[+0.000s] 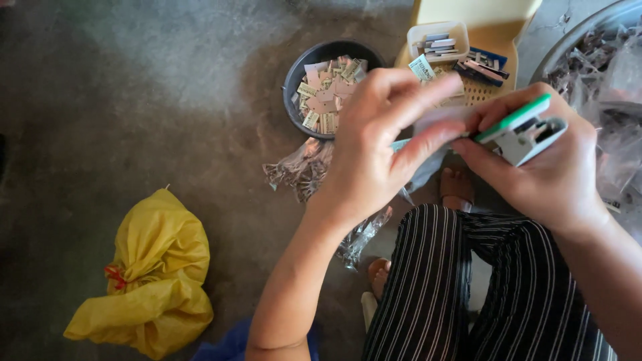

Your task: The person picks up small plastic bags containing paper slips, places a label across the top of each bag, and staples it shut before placing the finished packet into a large container.

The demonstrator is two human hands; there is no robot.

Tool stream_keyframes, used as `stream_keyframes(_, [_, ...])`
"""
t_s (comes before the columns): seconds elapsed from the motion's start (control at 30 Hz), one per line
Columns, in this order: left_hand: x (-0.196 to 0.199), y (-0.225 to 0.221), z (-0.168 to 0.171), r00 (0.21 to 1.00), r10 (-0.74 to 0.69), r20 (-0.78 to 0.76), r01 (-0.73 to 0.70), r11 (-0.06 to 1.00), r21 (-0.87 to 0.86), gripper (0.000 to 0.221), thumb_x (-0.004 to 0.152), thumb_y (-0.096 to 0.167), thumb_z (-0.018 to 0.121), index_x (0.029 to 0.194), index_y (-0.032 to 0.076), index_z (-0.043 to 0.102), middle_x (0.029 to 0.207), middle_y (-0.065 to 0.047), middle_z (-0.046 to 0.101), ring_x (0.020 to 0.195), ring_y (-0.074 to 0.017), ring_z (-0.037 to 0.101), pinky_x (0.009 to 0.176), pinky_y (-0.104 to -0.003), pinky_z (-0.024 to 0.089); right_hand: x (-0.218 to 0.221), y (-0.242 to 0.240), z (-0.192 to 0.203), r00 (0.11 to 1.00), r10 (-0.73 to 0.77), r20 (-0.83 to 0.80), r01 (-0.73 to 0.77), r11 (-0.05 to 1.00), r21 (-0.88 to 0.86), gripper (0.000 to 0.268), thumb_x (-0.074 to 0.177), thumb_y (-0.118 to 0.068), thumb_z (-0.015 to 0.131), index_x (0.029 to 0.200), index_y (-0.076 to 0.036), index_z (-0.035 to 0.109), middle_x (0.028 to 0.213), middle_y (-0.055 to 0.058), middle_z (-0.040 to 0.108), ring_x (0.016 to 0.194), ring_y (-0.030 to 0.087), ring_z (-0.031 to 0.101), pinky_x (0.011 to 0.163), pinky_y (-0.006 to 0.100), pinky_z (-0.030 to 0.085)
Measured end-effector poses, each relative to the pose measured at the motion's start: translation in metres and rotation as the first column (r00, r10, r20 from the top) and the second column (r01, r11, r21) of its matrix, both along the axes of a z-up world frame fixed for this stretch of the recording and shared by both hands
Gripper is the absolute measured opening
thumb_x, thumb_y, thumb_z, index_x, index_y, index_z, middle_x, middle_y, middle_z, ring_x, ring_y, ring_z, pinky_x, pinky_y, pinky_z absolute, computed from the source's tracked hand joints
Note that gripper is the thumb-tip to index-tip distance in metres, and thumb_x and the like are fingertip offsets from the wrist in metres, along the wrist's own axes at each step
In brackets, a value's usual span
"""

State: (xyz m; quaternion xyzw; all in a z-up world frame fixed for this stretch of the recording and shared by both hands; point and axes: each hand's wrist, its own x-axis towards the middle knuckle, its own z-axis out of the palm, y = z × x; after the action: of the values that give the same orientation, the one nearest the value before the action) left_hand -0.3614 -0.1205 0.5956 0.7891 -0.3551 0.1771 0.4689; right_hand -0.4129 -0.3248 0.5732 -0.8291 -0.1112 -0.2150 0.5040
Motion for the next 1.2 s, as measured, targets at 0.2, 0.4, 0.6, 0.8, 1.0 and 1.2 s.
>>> stream_keyframes(0.2, [0.001,0.009,-0.017,0.902,-0.340,-0.267,0.251,0.914,-0.318,0.071,0.081,0.018,0.085,0.141,0.003,0.050,0.132,-0.007,0.064,0.128,-0.0179,0.061,0.116,-0.032,0.049,-0.001,-0.005,0.006,0.991,0.046,-0.127,-0.030,0.992,0.121,0.035,0.082,0.002,0.083,0.107,-0.001,0.058,0.103,0.008,0.069,0.098,0.014,0.068,0.089,0.030,0.057])
stream_keyframes(0.4, [-0.011,0.002,-0.032,0.969,-0.240,-0.063,0.229,0.962,-0.149,0.021,0.102,0.007,0.079,0.119,0.017,0.072,0.119,0.001,0.071,0.104,-0.0110,0.072,0.090,-0.019,0.061,0.003,-0.004,0.010,0.963,0.152,-0.222,-0.033,0.885,0.464,0.034,0.074,0.004,0.074,0.102,-0.006,0.058,0.099,0.004,0.067,0.099,0.014,0.069,0.089,0.030,0.059])
stream_keyframes(0.6, [-0.020,0.000,-0.031,0.964,-0.194,-0.181,0.159,0.969,-0.189,0.032,0.091,0.006,0.082,0.120,0.008,0.070,0.114,-0.007,0.065,0.096,-0.0146,0.072,0.081,-0.023,0.060,0.010,-0.013,-0.013,0.967,0.172,-0.190,-0.058,0.868,0.493,0.033,0.080,0.005,0.078,0.104,-0.004,0.057,0.102,0.006,0.064,0.103,0.017,0.069,0.091,0.033,0.059])
stream_keyframes(0.8, [-0.013,-0.014,-0.043,0.943,-0.040,-0.330,-0.071,0.945,-0.318,0.035,0.084,0.002,0.076,0.114,0.002,0.057,0.098,-0.007,0.068,0.091,-0.0182,0.071,0.083,-0.029,0.057,0.043,-0.016,0.006,0.882,0.249,-0.401,0.392,0.085,0.916,0.026,0.085,-0.008,0.071,0.106,-0.005,0.057,0.091,0.011,0.070,0.086,0.022,0.071,0.080,0.038,0.062])
stream_keyframes(1.0, [-0.006,-0.026,-0.079,0.981,0.036,-0.191,-0.075,0.978,-0.197,0.023,0.089,0.001,0.080,0.106,0.004,0.064,0.099,-0.009,0.067,0.089,-0.0234,0.072,0.080,-0.032,0.057,0.039,-0.025,-0.058,0.993,0.113,0.014,-0.079,0.596,0.799,0.021,0.118,-0.013,0.067,0.129,-0.002,0.052,0.107,0.009,0.061,0.100,0.021,0.062,0.092,0.036,0.053])
stream_keyframes(1.2, [-0.002,-0.031,-0.095,0.971,0.054,-0.234,-0.096,0.980,-0.172,0.023,0.087,0.002,0.081,0.102,0.003,0.064,0.095,-0.009,0.068,0.084,-0.0230,0.073,0.075,-0.033,0.057,0.046,-0.006,-0.040,0.999,-0.025,-0.024,0.034,0.831,0.556,0.037,0.114,-0.040,0.059,0.111,-0.004,0.062,0.091,0.005,0.067,0.076,0.015,0.064,0.066,0.027,0.050])
